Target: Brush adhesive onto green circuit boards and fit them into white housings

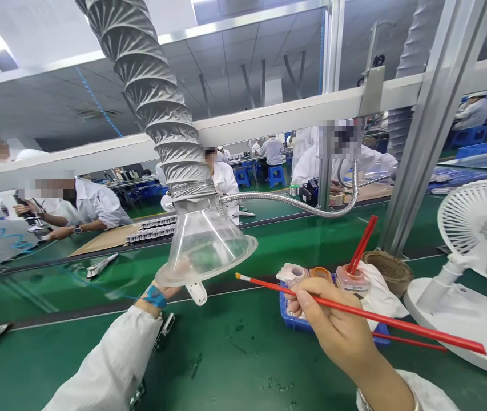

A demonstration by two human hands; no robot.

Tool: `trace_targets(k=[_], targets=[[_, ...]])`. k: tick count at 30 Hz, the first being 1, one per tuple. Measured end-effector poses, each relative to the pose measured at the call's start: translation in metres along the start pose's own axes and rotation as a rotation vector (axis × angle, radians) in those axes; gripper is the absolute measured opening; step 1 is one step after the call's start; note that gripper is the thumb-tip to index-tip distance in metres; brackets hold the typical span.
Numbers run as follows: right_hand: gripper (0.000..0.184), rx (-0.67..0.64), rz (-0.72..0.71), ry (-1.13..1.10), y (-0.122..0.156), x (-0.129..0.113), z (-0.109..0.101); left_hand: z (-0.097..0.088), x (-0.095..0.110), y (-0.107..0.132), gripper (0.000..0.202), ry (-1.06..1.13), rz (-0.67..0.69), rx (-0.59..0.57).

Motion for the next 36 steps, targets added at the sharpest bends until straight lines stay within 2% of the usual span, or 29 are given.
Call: trace_targets(k=[3,7,12,20,23,29,33,36], targets=[[0.014,-0.069,0.044,-0.078,0.005,0.003,0.011,-0.003,-0.02,0.017,0.012,-0.084,-0.064,-0.009],[0.015,-0.21,0.125,-0.164,0.014,0.005,0.026,0.009,-0.038,0.046,0.022,-0.189,-0.173,-0.072],[0.017,-0.357,0.131,-0.144,0.02,0.0,0.038,0.03,-0.043,0.066,0.046,-0.266,-0.256,-0.165],[0.021,-0.484,0.111,-0.074,0.018,-0.008,0.041,0.038,-0.044,0.075,0.046,-0.311,-0.268,-0.226],[0.019,-0.493,0.071,-0.031,0.016,-0.013,0.037,0.039,-0.042,0.08,0.046,-0.334,-0.242,-0.258],[0.014,-0.417,-0.038,-0.027,0.015,-0.023,0.028,0.039,-0.034,0.089,0.045,-0.404,-0.193,-0.262],[0.015,-0.399,-0.061,-0.016,0.016,-0.021,0.026,0.038,-0.032,0.091,0.047,-0.417,-0.186,-0.28],[0.013,-0.388,-0.037,0.073,0.016,-0.015,0.022,0.036,-0.03,0.092,0.043,-0.377,-0.183,-0.294]])
Point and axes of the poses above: each hand's wrist, its own y-axis away from the middle knuckle, its own z-axis out of the palm, x = y × z, the point moved 2 cm from there along -y, towards the middle knuckle, and after that the axes turned 1 degree about -y, right-handed, at the moved point
